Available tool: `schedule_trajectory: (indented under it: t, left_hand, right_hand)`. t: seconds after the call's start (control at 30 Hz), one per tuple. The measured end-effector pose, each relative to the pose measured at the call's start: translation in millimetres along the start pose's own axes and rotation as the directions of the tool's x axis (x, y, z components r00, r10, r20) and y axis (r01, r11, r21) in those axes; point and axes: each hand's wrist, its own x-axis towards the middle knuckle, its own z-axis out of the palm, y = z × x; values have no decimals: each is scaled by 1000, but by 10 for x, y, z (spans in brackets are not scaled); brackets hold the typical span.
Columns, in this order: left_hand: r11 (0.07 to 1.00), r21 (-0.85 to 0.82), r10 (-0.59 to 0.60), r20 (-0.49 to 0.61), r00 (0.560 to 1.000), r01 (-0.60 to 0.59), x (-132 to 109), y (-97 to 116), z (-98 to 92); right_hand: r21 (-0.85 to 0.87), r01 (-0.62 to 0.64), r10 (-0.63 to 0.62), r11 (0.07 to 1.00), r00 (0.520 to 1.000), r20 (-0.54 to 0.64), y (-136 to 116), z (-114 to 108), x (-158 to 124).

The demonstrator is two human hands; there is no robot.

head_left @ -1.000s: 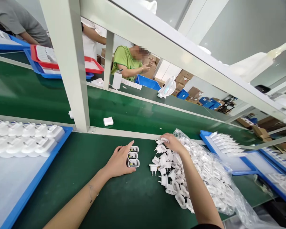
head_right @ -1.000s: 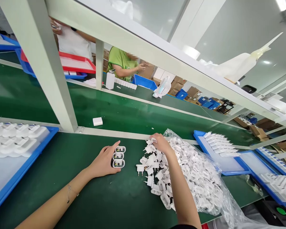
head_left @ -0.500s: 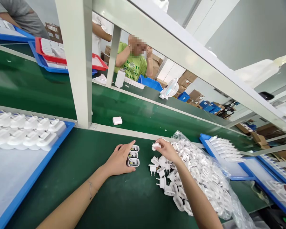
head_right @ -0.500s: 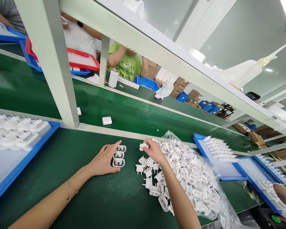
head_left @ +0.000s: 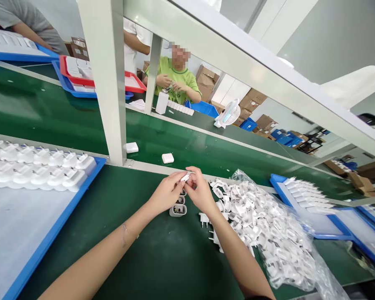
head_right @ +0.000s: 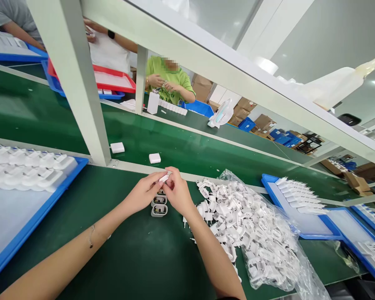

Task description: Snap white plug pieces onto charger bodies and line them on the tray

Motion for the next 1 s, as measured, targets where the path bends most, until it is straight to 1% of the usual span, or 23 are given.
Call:
schedule_trajectory:
  t: [0.07, 0.1, 0.13, 0.17, 0.2, 0.27, 0.33, 0.37, 0.4, 0.47, 0.6, 0.7, 0.87, 0.93, 1.0]
  left_hand:
    - [985, -170, -31, 63, 998, 41, 51, -48, -76]
    - [966, -253, -40, 87, 995, 61, 66, -88, -126]
    - [949, -307, -43, 102, 994, 72, 72, -142, -181]
    - [948, -310, -42, 100, 994, 71, 67, -210, -240]
    - [965, -255, -41, 84, 996, 61, 51, -291, -299]
    - [999, -23, -34, 78, 996, 36, -3, -477, -397]
    - [976, 216, -35, 162, 986, -1, -64, -651, -445]
    - [957, 290, -40, 218, 975, -26, -85, -718, -448]
    - [942, 331, -41, 262, 964, -50, -97, -769, -437]
    - [930, 355, -20, 298, 954, -92, -89, -819, -392]
    - [932, 336, 14, 337, 941, -134, -17, -810, -292]
    - [934, 337, -9, 347, 938, -115, 0, -805, -252]
    - [932, 346, -10, 319, 948, -107, -29, -833, -232]
    - [932, 347, -9, 309, 951, -104, -38, -838, -231]
    - [930, 354, -13, 299, 954, -98, -43, -833, -231]
  right_hand:
    - [-78, 52, -55, 996, 998, -39, 4, -38, 53]
    - [-87, 64, -69, 994, 996, -58, 17, -50, 78]
    - [-77, 57, -62, 995, 996, -67, 38, -57, 97]
    - [-59, 32, -35, 998, 997, -63, 68, -60, 108]
    - [-41, -5, 3, 999, 999, -48, 106, -58, 109]
    - [-19, -82, 82, 996, 997, 7, 199, -48, 82]
    - [-25, -133, 134, 991, 989, 54, 297, -31, 25]
    - [-37, -150, 152, 988, 986, 67, 341, -20, -8]
    - [-56, -162, 166, 985, 983, 74, 378, -8, -39]
    - [-99, -170, 178, 980, 981, 81, 428, 19, -91]
    - [-104, -156, 166, 982, 981, 97, 448, 58, -133]
    - [-100, -140, 150, 985, 983, 104, 440, 66, -138]
    - [-137, -144, 157, 980, 983, 91, 467, 73, -151]
    - [-104, -169, 179, 980, 979, 95, 499, 81, -153]
    - [17, -228, 225, 974, 970, 95, 533, 93, -152]
